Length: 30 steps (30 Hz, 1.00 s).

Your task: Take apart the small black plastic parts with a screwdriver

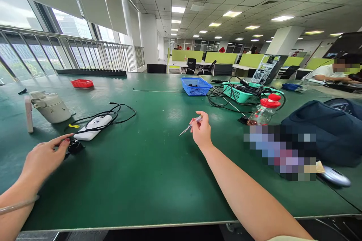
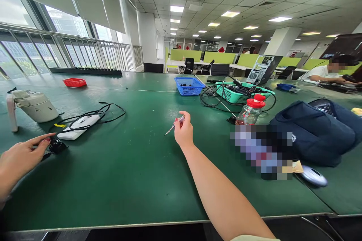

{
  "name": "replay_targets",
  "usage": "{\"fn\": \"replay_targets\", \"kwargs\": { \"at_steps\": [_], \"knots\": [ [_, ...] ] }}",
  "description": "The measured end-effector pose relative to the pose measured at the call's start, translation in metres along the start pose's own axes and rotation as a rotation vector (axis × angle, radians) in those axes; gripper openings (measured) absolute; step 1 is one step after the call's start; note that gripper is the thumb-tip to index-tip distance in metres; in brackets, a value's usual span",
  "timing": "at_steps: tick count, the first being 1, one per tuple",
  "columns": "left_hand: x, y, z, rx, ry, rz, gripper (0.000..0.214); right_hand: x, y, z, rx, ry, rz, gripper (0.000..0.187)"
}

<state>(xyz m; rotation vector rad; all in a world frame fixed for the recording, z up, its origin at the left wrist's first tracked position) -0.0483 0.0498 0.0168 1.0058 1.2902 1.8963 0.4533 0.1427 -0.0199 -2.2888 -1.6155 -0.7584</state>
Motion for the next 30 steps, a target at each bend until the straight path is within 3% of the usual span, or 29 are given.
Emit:
{"fn": "replay_targets", "kwargs": {
  "at_steps": [5, 13, 22, 30],
  "knots": [
    [-0.004, 0.001, 0.005, -0.068, -0.024, 0.012, 0.061, 0.000, 0.001, -0.001, 0.011, 0.012, -0.002, 0.030],
    [-0.004, -0.003, 0.000, -0.108, -0.204, 0.207, 0.052, -0.001, 0.002, -0.004, 0.003, 0.014, -0.006, 0.029],
    [-0.001, -0.005, 0.000, -0.066, -0.192, 0.130, 0.048, 0.000, 0.002, -0.004, 0.019, 0.027, -0.014, 0.028],
    [-0.002, -0.011, -0.007, -0.088, -0.244, 0.172, 0.046, 0.000, 0.002, -0.004, -0.003, 0.041, -0.012, 0.029]
  ]
}}
Point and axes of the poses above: each hand's wrist, its own x-axis towards the middle knuckle, its own y-axis out of the back of the hand, z = x × y, the point moved 3 cm from there along x, towards the middle knuckle
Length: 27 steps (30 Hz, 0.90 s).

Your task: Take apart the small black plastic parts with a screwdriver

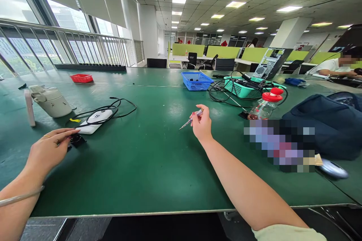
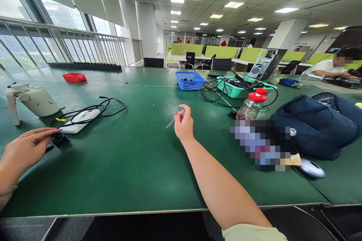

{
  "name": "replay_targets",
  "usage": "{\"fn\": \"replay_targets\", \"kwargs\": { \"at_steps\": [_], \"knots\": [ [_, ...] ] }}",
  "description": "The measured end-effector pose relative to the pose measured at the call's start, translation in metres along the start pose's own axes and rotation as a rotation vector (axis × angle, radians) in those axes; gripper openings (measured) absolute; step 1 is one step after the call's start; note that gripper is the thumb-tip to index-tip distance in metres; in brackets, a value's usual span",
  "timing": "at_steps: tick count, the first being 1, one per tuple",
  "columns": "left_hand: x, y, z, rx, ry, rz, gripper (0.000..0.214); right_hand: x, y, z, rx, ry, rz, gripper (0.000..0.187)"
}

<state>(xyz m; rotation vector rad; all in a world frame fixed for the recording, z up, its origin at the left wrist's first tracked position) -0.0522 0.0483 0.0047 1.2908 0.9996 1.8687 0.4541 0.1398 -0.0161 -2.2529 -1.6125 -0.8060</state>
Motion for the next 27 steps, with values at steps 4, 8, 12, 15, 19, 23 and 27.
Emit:
{"fn": "replay_targets", "kwargs": {
  "at_steps": [4, 8, 12, 15, 19, 23, 27],
  "knots": [
    [0.000, 0.001, -0.001, 0.017, 0.018, -0.018, 0.045, 0.000, 0.000, -0.001, -0.005, 0.003, 0.003, 0.029],
    [-0.002, 0.005, 0.005, -0.009, 0.047, -0.031, 0.045, -0.001, 0.000, -0.002, -0.007, -0.002, 0.004, 0.029],
    [-0.003, 0.009, 0.007, -0.025, 0.058, -0.016, 0.043, -0.001, 0.000, -0.001, 0.000, -0.006, 0.000, 0.029],
    [-0.003, 0.009, 0.004, -0.009, 0.063, -0.033, 0.045, -0.001, 0.000, -0.001, -0.003, -0.011, 0.009, 0.029],
    [-0.002, 0.009, 0.000, 0.020, 0.024, -0.046, 0.045, -0.001, 0.001, -0.003, -0.003, -0.016, -0.003, 0.028],
    [0.000, 0.005, 0.000, 0.039, -0.045, -0.086, 0.046, -0.001, 0.001, -0.002, -0.001, -0.019, -0.002, 0.028],
    [0.002, -0.002, 0.002, 0.034, -0.077, -0.143, 0.047, -0.001, 0.001, -0.001, 0.001, -0.018, 0.007, 0.029]
  ]
}}
Point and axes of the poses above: each hand's wrist, its own x-axis towards the middle knuckle, its own y-axis out of the back of the hand, z = x × y, the point moved 3 cm from there along x, towards the middle knuckle
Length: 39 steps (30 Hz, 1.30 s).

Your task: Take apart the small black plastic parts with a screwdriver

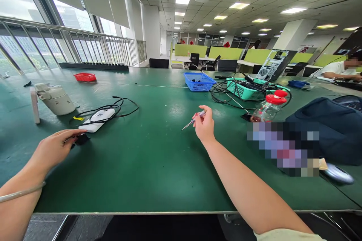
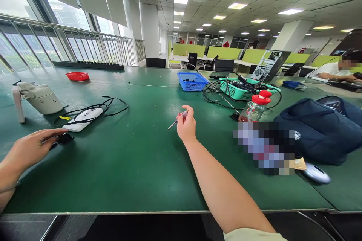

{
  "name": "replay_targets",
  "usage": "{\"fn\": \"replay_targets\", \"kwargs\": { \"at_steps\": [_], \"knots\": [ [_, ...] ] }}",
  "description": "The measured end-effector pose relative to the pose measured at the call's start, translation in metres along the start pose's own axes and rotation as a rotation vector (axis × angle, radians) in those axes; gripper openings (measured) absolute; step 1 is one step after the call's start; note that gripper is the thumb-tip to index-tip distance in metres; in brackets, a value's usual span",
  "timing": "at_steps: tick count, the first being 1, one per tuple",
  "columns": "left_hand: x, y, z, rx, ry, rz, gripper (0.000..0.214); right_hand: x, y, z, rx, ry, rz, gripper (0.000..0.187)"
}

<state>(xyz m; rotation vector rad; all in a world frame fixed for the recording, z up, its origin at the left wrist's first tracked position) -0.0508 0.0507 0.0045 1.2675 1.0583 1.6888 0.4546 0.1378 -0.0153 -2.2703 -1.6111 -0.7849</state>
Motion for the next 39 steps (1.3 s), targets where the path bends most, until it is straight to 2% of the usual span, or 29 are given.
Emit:
{"fn": "replay_targets", "kwargs": {
  "at_steps": [5, 8, 10, 11, 13, 16, 19, 21, 23, 26, 28, 30, 33, 39],
  "knots": [
    [-0.002, 0.003, 0.008, -0.042, 0.063, -0.109, 0.050, 0.000, 0.000, -0.001, -0.004, 0.003, -0.002, 0.029],
    [-0.007, 0.015, 0.011, -0.064, 0.134, 0.006, 0.053, 0.000, 0.000, -0.001, -0.002, 0.013, -0.002, 0.028],
    [-0.009, 0.022, 0.006, -0.075, 0.212, 0.119, 0.054, 0.000, 0.000, -0.001, -0.004, 0.020, -0.002, 0.029],
    [-0.010, 0.023, 0.001, -0.082, 0.250, 0.133, 0.055, 0.000, 0.000, -0.001, -0.005, 0.021, -0.003, 0.029],
    [-0.008, 0.019, -0.010, -0.083, 0.267, 0.045, 0.062, 0.000, 0.000, -0.001, -0.007, 0.021, -0.008, 0.029],
    [-0.003, 0.003, -0.024, -0.022, 0.186, -0.170, 0.069, 0.000, 0.000, -0.002, -0.008, 0.019, -0.009, 0.029],
    [0.002, -0.006, -0.035, 0.023, 0.182, -0.246, 0.064, 0.000, 0.000, -0.002, -0.005, 0.020, -0.004, 0.030],
    [0.002, -0.005, -0.036, 0.048, 0.222, -0.208, 0.060, 0.000, 0.000, -0.002, 0.002, 0.019, -0.003, 0.030],
    [0.000, 0.002, -0.030, 0.074, 0.253, -0.084, 0.059, 0.000, 0.000, -0.002, 0.006, 0.019, -0.003, 0.030],
    [-0.005, 0.011, -0.008, 0.077, 0.177, 0.148, 0.061, 0.000, 0.000, -0.002, 0.002, 0.024, -0.002, 0.029],
    [-0.007, 0.010, 0.009, 0.074, 0.065, 0.186, 0.060, 0.000, 0.000, -0.001, -0.003, 0.024, -0.002, 0.029],
    [-0.007, 0.004, 0.019, 0.109, -0.025, 0.137, 0.059, 0.000, -0.001, -0.001, -0.005, 0.022, -0.002, 0.029],
    [-0.002, -0.007, 0.025, 0.201, -0.111, 0.059, 0.057, -0.001, -0.001, -0.002, -0.004, 0.019, 0.004, 0.029],
    [0.001, -0.014, 0.022, 0.279, -0.154, -0.029, 0.061, -0.001, -0.002, -0.003, 0.002, 0.018, 0.004, 0.029]
  ]
}}
Point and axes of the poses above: each hand's wrist, its own x-axis towards the middle knuckle, its own y-axis out of the back of the hand, z = x × y, the point moved 3 cm from there along x, towards the middle knuckle
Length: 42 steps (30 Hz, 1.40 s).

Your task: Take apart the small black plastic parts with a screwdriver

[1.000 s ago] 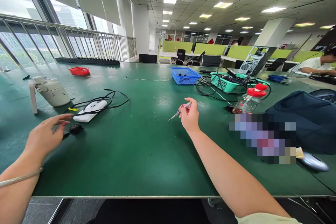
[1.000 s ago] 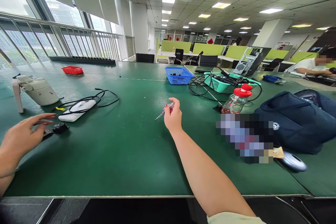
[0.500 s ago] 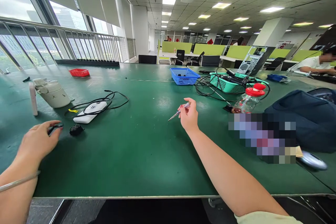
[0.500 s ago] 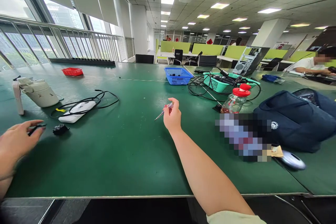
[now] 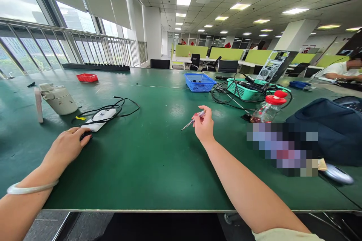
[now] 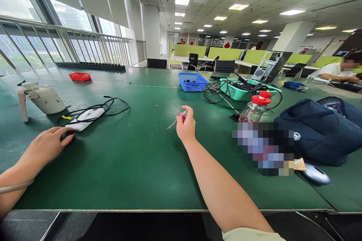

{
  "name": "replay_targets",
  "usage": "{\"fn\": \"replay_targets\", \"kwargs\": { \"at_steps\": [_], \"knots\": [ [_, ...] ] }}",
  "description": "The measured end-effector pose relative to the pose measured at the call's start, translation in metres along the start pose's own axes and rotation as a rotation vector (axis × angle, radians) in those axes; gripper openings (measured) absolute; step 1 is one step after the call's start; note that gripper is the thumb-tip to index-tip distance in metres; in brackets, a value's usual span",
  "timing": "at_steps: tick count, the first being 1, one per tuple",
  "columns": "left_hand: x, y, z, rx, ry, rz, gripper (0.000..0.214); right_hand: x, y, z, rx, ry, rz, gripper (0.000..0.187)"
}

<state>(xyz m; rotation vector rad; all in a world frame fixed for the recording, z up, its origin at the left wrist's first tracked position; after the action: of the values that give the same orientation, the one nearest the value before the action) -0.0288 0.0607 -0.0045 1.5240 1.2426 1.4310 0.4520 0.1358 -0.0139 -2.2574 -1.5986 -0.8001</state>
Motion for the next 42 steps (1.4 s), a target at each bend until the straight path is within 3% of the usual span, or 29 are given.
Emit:
{"fn": "replay_targets", "kwargs": {
  "at_steps": [5, 9, 19, 22, 25, 29, 32, 34, 38, 42],
  "knots": [
    [0.002, -0.004, -0.001, 0.018, -0.030, -0.014, 0.060, 0.001, -0.001, 0.001, 0.001, -0.004, -0.005, 0.030],
    [0.002, -0.004, 0.004, 0.018, -0.040, -0.091, 0.057, 0.001, -0.001, 0.001, 0.004, -0.015, -0.009, 0.030],
    [-0.009, 0.021, 0.006, -0.038, 0.260, -0.202, 0.056, 0.002, 0.000, -0.003, 0.013, -0.002, -0.001, 0.029],
    [-0.012, 0.023, 0.005, -0.024, 0.230, -0.117, 0.057, 0.001, 0.000, -0.006, -0.022, 0.032, -0.009, 0.031],
    [-0.011, 0.030, 0.018, -0.077, 0.038, 0.067, 0.060, -0.001, -0.002, -0.012, -0.096, 0.124, -0.077, 0.035],
    [-0.004, 0.047, 0.072, -0.286, -0.338, 0.067, 0.063, -0.006, -0.010, -0.020, -0.189, 0.256, -0.223, 0.034],
    [0.004, 0.063, 0.138, -0.424, -0.542, 0.003, 0.067, -0.008, -0.013, -0.023, -0.228, 0.301, -0.328, 0.027],
    [0.011, 0.070, 0.186, -0.471, -0.643, -0.049, 0.055, -0.008, -0.012, -0.025, -0.239, 0.294, -0.366, 0.024],
    [0.024, 0.064, 0.265, -0.493, -0.735, -0.147, 0.030, -0.006, -0.007, -0.028, -0.234, 0.277, -0.392, 0.023],
    [0.030, 0.038, 0.294, -0.548, -0.700, -0.167, 0.031, -0.005, -0.006, -0.025, -0.232, 0.270, -0.414, 0.025]
  ]
}}
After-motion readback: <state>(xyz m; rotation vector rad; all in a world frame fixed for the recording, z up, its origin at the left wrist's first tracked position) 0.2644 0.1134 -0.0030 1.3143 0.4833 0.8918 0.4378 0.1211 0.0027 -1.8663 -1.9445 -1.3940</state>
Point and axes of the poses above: each hand's wrist, its own x-axis towards the middle knuckle, its own y-axis out of the back of the hand, z = x × y, the point moved 3 cm from there along x, towards the middle knuckle
